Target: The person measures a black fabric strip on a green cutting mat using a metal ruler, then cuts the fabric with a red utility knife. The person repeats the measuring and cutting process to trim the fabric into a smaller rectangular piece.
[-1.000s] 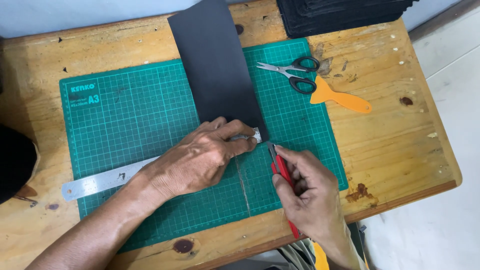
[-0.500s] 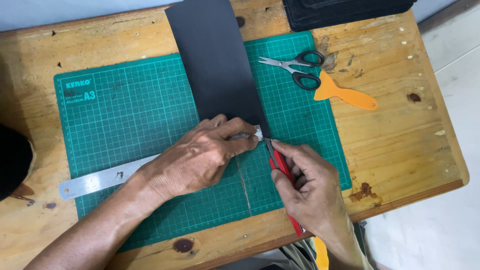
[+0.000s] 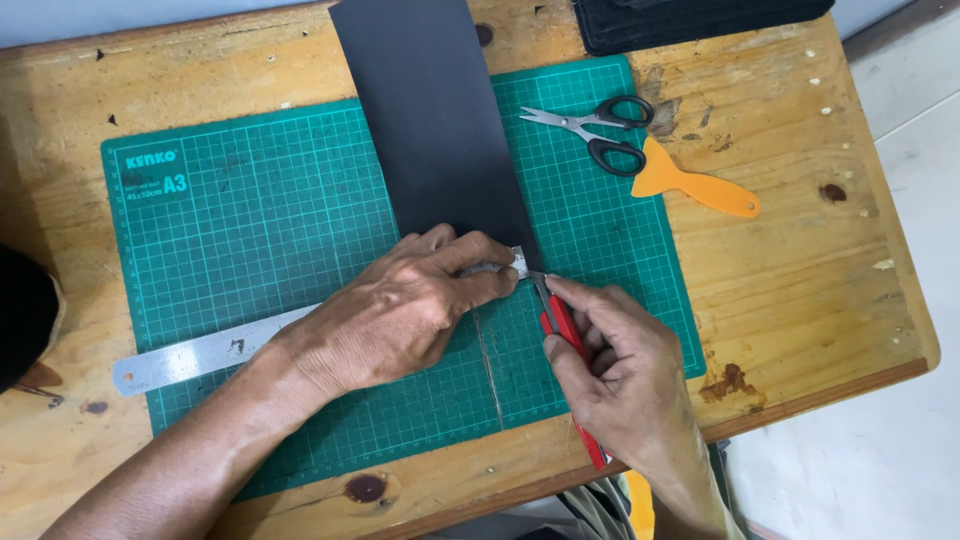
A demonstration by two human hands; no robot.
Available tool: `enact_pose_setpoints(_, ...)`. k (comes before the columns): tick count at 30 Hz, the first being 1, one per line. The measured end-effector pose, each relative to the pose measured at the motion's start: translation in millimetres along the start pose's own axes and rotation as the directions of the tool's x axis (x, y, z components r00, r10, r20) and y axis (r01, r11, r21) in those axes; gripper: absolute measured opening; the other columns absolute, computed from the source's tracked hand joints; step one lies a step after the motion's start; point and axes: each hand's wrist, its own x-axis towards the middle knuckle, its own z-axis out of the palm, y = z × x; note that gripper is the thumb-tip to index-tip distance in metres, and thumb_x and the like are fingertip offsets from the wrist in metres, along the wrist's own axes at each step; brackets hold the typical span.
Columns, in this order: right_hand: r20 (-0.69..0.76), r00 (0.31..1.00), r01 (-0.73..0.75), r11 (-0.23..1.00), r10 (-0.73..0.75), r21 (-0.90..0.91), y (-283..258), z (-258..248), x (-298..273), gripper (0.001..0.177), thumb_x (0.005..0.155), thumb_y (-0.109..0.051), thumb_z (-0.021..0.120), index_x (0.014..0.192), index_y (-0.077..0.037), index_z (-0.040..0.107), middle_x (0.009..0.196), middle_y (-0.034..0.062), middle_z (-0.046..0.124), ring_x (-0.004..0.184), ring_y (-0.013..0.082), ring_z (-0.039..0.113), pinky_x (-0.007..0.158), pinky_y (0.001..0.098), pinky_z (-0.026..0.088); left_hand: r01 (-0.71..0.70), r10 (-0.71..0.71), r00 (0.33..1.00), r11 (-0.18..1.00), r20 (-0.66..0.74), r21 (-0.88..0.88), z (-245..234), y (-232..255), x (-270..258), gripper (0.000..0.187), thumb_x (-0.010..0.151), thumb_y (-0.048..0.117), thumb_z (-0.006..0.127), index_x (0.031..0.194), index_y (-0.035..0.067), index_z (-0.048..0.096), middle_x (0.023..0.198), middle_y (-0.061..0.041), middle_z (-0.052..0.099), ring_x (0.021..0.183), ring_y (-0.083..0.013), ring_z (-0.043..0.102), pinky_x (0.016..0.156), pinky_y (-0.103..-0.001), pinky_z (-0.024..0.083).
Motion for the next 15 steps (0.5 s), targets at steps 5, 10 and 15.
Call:
enact_pose_setpoints(5,0.01,0.998,0.069,0.997,-0.069,-0.022,-2.5,0.1,1.4,0.044,0.088,-0.003,0.069,0.132,-0.004,0.069,0.083,0.0018,0.055,0.056,0.0084,0.045,0.046,0.0214,0.043,-0.011,0.011,1.0,1.0,-0.02,0.003,0.2,0.4,0.6,0.042,0.094,-0.011,0.053,0.134,-0.001,0.062,0.136,-0.016,0.056,0.093,-0.0314,0.056,0.079,-0.043,0.043)
enact_pose_setpoints(10,0.037,0.99,0.138,0.968,-0.133,-0.21,-6.3,-4.0,4.4,0.046,0.088,-0.009,0.068,0.134,-0.007,0.068,0.085,0.0033,0.059,0.064,0.0152,0.057,0.054,0.0306,0.051,-0.012,0.012,1.0,1.0,-0.013,0.007,0.3,0.3,-0.2,0.042,0.096,-0.009,0.054,0.137,-0.003,0.061,0.137,-0.016,0.056,0.097,-0.0324,0.058,0.084,-0.044,0.043)
enact_pose_setpoints(15,0.178,0.979,0.153,0.924,-0.095,-0.35,-20.9,-12.1,10.5,0.052,0.085,-0.013,0.064,0.137,-0.008,0.065,0.093,0.0083,0.06,0.076,0.0286,0.063,0.063,0.0435,0.053,-0.023,0.024,1.0,0.999,-0.02,0.042,1.9,-1.3,-0.8,0.044,0.095,-0.009,0.056,0.138,-0.002,0.061,0.135,-0.016,0.055,0.093,-0.0315,0.056,0.082,-0.044,0.043)
